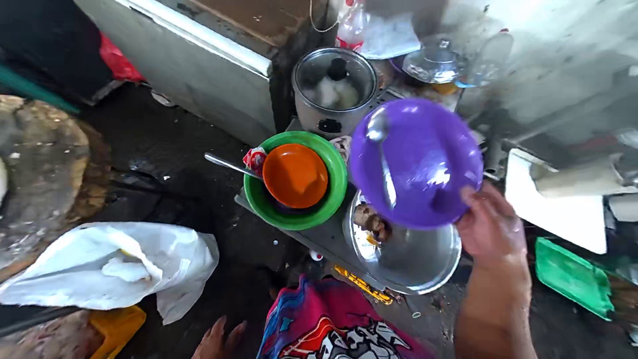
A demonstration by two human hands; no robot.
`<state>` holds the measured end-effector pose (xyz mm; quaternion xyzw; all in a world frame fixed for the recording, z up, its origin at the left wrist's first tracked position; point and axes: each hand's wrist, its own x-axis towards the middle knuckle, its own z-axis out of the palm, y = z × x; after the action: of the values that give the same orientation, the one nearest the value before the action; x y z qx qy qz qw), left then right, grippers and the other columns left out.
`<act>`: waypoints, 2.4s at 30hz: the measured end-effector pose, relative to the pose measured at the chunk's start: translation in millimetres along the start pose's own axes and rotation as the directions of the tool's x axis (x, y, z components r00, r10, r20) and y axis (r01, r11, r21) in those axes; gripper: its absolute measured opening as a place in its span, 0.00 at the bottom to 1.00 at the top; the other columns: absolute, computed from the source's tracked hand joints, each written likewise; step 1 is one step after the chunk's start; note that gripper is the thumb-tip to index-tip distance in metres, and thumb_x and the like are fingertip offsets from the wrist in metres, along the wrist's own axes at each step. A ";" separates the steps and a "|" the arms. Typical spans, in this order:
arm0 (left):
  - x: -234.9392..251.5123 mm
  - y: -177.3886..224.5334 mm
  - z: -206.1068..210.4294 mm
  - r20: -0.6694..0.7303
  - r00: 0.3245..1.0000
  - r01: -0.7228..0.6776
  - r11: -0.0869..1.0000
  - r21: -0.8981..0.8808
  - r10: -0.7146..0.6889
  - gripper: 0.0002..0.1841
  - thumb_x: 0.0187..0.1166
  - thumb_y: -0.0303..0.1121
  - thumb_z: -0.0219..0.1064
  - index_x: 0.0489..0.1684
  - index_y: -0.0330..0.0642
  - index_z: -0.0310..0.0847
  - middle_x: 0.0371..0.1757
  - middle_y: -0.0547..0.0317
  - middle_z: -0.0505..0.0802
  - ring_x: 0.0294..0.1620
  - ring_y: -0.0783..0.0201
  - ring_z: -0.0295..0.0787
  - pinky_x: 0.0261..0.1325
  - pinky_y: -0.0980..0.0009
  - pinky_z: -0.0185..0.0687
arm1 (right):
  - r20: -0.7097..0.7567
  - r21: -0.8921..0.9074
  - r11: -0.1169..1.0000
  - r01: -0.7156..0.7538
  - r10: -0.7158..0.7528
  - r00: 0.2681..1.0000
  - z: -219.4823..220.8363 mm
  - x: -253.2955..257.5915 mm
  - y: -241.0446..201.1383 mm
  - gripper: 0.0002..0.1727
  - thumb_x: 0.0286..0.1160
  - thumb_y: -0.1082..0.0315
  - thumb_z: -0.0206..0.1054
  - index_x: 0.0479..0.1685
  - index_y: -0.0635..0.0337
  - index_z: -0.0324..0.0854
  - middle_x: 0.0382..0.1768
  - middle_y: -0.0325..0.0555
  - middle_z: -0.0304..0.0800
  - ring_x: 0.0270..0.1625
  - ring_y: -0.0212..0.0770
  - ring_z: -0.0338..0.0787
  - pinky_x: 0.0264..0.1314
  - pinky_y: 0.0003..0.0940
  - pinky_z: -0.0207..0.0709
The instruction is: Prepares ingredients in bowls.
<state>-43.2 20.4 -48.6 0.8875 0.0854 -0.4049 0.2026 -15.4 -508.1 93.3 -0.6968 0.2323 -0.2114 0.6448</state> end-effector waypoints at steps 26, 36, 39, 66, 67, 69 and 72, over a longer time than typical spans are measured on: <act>27.0 94.0 8.8 0.104 0.995 0.015 0.999 -0.032 -0.012 0.38 0.84 0.65 0.56 0.85 0.47 0.68 0.80 0.42 0.80 0.77 0.39 0.80 0.74 0.34 0.74 | -0.033 -0.731 0.602 -0.320 0.438 0.898 -79.4 164.2 152.4 0.34 0.93 0.43 0.47 0.74 0.68 0.76 0.65 0.62 0.86 0.66 0.51 0.87 0.71 0.54 0.80; 88.0 121.9 -33.1 -0.287 0.951 -0.259 0.793 -0.552 0.111 0.26 0.91 0.53 0.54 0.68 0.38 0.80 0.54 0.39 0.91 0.57 0.42 0.90 0.63 0.37 0.81 | 0.556 -0.752 0.506 0.423 0.142 0.819 23.2 147.9 -8.4 0.25 0.91 0.56 0.53 0.79 0.61 0.73 0.55 0.61 0.90 0.47 0.51 0.91 0.52 0.54 0.85; 156.2 157.1 -81.8 -0.495 0.869 -0.396 0.633 -0.665 0.024 0.34 0.88 0.57 0.56 0.78 0.35 0.71 0.65 0.36 0.89 0.67 0.40 0.87 0.71 0.37 0.79 | 0.792 -0.595 0.456 0.662 0.196 0.578 142.1 120.1 -26.1 0.25 0.91 0.55 0.54 0.78 0.58 0.76 0.62 0.58 0.89 0.59 0.50 0.92 0.65 0.54 0.84; 88.5 138.0 -25.8 -0.683 0.579 -0.814 0.264 -0.518 0.445 0.13 0.80 0.34 0.72 0.60 0.46 0.85 0.57 0.61 0.91 0.55 0.67 0.90 0.57 0.65 0.91 | 0.848 -0.512 0.255 0.820 -0.003 0.531 180.8 88.6 8.0 0.20 0.88 0.53 0.58 0.64 0.57 0.85 0.53 0.50 0.91 0.51 0.48 0.92 0.57 0.56 0.86; 86.3 138.2 -20.9 -0.689 0.566 -0.822 0.251 -0.511 0.453 0.13 0.81 0.34 0.72 0.60 0.45 0.85 0.58 0.61 0.91 0.57 0.66 0.90 0.61 0.64 0.91 | 0.850 -0.501 0.261 0.825 -0.029 0.526 175.5 88.4 5.0 0.21 0.88 0.52 0.58 0.64 0.55 0.85 0.52 0.48 0.91 0.51 0.46 0.92 0.57 0.54 0.87; 81.8 135.5 -15.2 -0.722 0.553 -0.833 0.262 -0.487 0.416 0.13 0.83 0.36 0.70 0.60 0.45 0.84 0.57 0.62 0.91 0.57 0.67 0.90 0.61 0.65 0.91 | 0.860 -0.462 0.268 0.845 -0.095 0.501 167.8 88.0 -0.4 0.21 0.88 0.51 0.58 0.62 0.54 0.87 0.49 0.46 0.91 0.50 0.43 0.91 0.56 0.49 0.86; 73.6 130.6 -14.4 -0.792 0.545 -0.831 0.304 -0.466 0.277 0.14 0.85 0.39 0.67 0.62 0.46 0.83 0.55 0.63 0.91 0.51 0.70 0.90 0.55 0.69 0.90 | 0.866 -0.432 0.262 0.863 -0.147 0.478 160.5 84.3 -7.0 0.21 0.88 0.51 0.59 0.61 0.55 0.87 0.48 0.47 0.91 0.51 0.46 0.90 0.57 0.52 0.84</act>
<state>56.2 -92.3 -57.7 0.7253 -0.0169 0.0786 0.6837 148.0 -429.5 87.1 -0.9685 -0.2166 -0.0118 0.1221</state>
